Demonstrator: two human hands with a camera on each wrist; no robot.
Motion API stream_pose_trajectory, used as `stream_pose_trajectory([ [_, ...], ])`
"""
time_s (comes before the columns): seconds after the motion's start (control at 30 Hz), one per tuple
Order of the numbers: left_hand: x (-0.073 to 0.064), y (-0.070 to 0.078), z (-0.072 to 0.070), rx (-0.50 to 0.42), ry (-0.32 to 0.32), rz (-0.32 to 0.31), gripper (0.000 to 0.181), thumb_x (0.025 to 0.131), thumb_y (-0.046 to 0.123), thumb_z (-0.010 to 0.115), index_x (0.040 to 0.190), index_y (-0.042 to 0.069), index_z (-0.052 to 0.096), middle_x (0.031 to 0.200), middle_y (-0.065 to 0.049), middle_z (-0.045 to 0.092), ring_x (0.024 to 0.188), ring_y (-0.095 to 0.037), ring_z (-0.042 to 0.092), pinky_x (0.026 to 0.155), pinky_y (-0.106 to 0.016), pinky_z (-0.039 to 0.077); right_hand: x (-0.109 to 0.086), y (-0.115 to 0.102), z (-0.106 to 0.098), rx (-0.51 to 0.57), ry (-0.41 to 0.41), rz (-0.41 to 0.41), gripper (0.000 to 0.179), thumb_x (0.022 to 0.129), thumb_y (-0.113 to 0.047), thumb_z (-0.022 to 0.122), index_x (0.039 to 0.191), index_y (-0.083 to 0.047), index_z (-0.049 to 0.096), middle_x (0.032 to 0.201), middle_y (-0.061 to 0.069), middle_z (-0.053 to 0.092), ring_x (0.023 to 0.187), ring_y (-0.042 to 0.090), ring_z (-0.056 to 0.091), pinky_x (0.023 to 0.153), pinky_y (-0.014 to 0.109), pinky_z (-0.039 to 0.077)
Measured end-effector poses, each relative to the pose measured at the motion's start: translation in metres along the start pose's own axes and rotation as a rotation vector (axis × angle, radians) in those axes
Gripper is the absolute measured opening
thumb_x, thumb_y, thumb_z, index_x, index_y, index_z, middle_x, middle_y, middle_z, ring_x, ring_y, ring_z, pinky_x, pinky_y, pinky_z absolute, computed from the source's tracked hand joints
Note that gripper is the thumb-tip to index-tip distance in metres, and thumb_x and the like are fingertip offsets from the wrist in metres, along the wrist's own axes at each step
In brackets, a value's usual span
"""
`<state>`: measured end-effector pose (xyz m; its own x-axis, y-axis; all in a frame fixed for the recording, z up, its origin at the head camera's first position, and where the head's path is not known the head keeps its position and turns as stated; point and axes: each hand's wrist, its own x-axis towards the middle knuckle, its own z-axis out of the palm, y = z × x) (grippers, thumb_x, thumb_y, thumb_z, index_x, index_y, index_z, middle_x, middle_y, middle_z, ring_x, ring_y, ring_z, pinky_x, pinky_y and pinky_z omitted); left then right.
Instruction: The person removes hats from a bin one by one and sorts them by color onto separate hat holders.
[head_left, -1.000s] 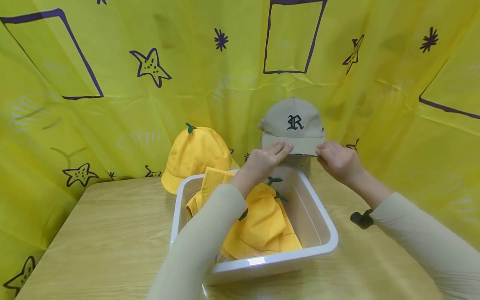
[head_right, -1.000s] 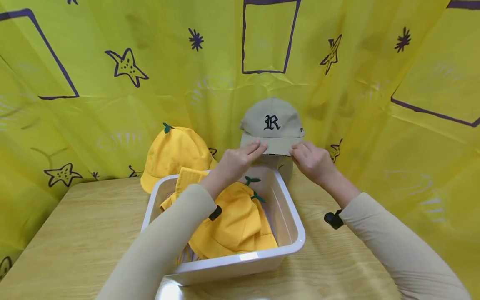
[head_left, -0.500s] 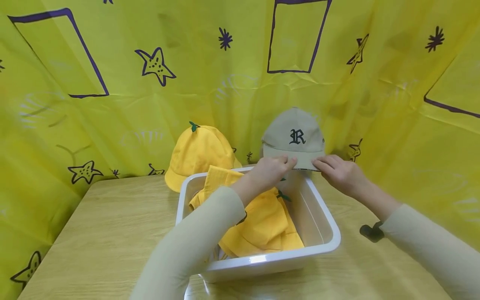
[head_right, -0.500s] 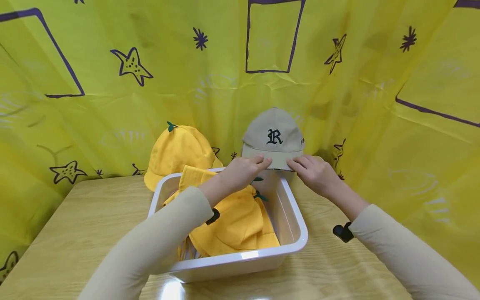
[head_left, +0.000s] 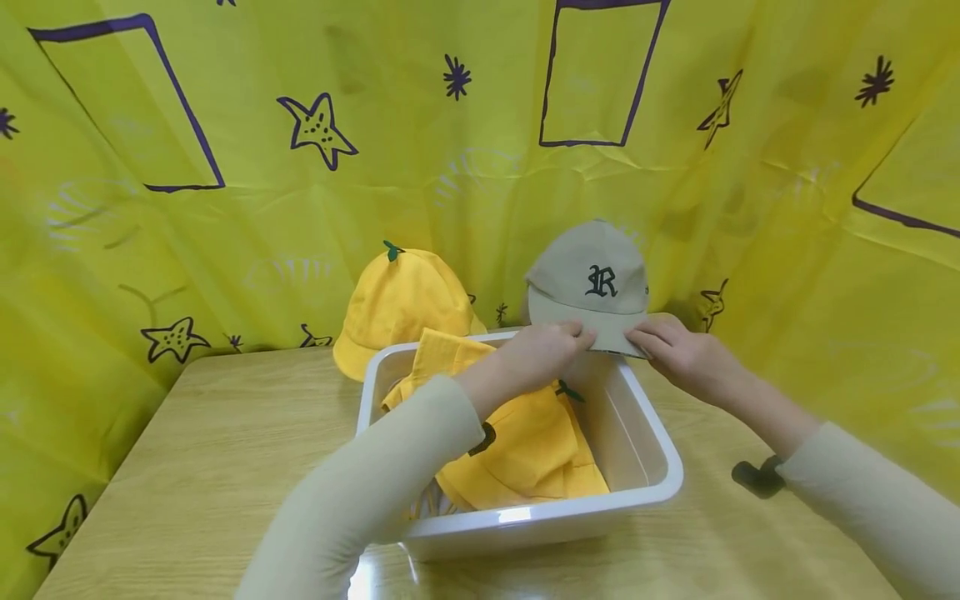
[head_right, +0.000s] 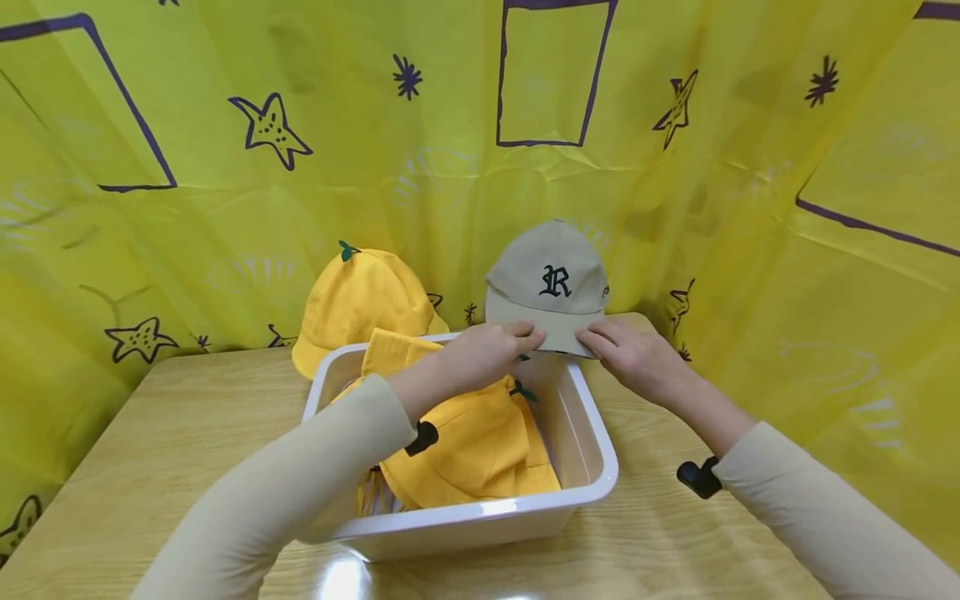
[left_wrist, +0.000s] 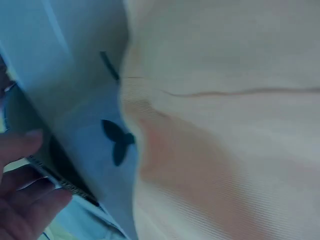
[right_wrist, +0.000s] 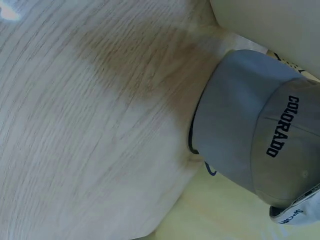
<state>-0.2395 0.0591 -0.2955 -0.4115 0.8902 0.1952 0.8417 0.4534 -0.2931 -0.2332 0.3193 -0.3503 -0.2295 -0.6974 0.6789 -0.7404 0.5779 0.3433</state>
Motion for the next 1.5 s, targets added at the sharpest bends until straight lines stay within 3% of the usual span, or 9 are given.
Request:
stream_pose_trajectory([
  [0.17,-0.004,-0.009,-0.009,-0.292,-0.173,-0.033,0.047,0.093,0.013,0.059,0.139,0.008,0.048,0.134,-0.012,0.052,0.111,-0.020,0.059,0.092,-0.024,0.049,0.001,0.000,-0.005,0.009,-0.044,0.024,0.040,0.103,-0.026,0.034,0.112,-0.002,0.065,0.103,0.012,0.064,0.080,0.026,0.064,0.037,0.030,0.043],
  [0.33,-0.014,-0.016,-0.015,-0.370,-0.278,-0.103,0.057,0.092,0.020,0.063,0.144,0.013,0.041,0.149,-0.009,0.037,0.131,-0.024,0.045,0.103,-0.031,0.043,0.006,0.000,-0.012,0.032,-0.075,0.011,0.040,0.103,-0.027,0.033,0.114,-0.003,0.064,0.105,0.011,0.064,0.074,0.024,0.063,0.036,0.029,0.042],
  [0.47,-0.024,-0.023,-0.017,-0.382,-0.260,-0.115,0.059,0.089,0.021,0.067,0.143,0.015,0.044,0.148,-0.004,0.040,0.129,-0.021,0.048,0.102,-0.034,0.044,0.010,-0.003,-0.016,0.039,-0.082,-0.003,0.041,0.103,-0.029,0.033,0.115,-0.005,0.063,0.107,0.009,0.064,0.068,0.022,0.063,0.035,0.030,0.041],
  [0.77,-0.039,-0.044,-0.027,-0.538,-0.205,-0.164,0.061,0.088,0.015,0.067,0.143,0.005,0.040,0.146,-0.011,0.041,0.136,-0.023,0.038,0.111,-0.031,0.032,0.025,-0.016,-0.021,0.020,-0.034,-0.054,0.039,0.102,-0.034,0.040,0.111,-0.007,0.066,0.103,0.007,0.069,0.062,0.023,0.065,0.038,0.033,0.044],
  [1.13,-0.059,-0.063,-0.030,-0.513,-0.151,-0.191,0.060,0.087,0.018,0.069,0.142,0.017,0.045,0.131,-0.008,0.058,0.115,-0.024,0.059,0.095,-0.036,0.048,0.042,-0.032,-0.031,0.041,-0.012,-0.091,0.039,0.099,-0.034,0.047,0.108,-0.004,0.070,0.101,0.007,0.071,0.076,0.022,0.069,0.048,0.035,0.052],
  [1.5,-0.085,-0.075,-0.039,-0.524,-0.181,-0.302,0.072,0.086,0.032,0.070,0.146,0.013,0.036,0.147,-0.005,0.041,0.131,-0.024,0.045,0.106,-0.038,0.039,0.063,-0.037,-0.038,0.055,-0.045,-0.096,0.041,0.100,-0.036,0.043,0.112,-0.005,0.067,0.102,0.008,0.070,0.080,0.024,0.069,0.053,0.040,0.054],
])
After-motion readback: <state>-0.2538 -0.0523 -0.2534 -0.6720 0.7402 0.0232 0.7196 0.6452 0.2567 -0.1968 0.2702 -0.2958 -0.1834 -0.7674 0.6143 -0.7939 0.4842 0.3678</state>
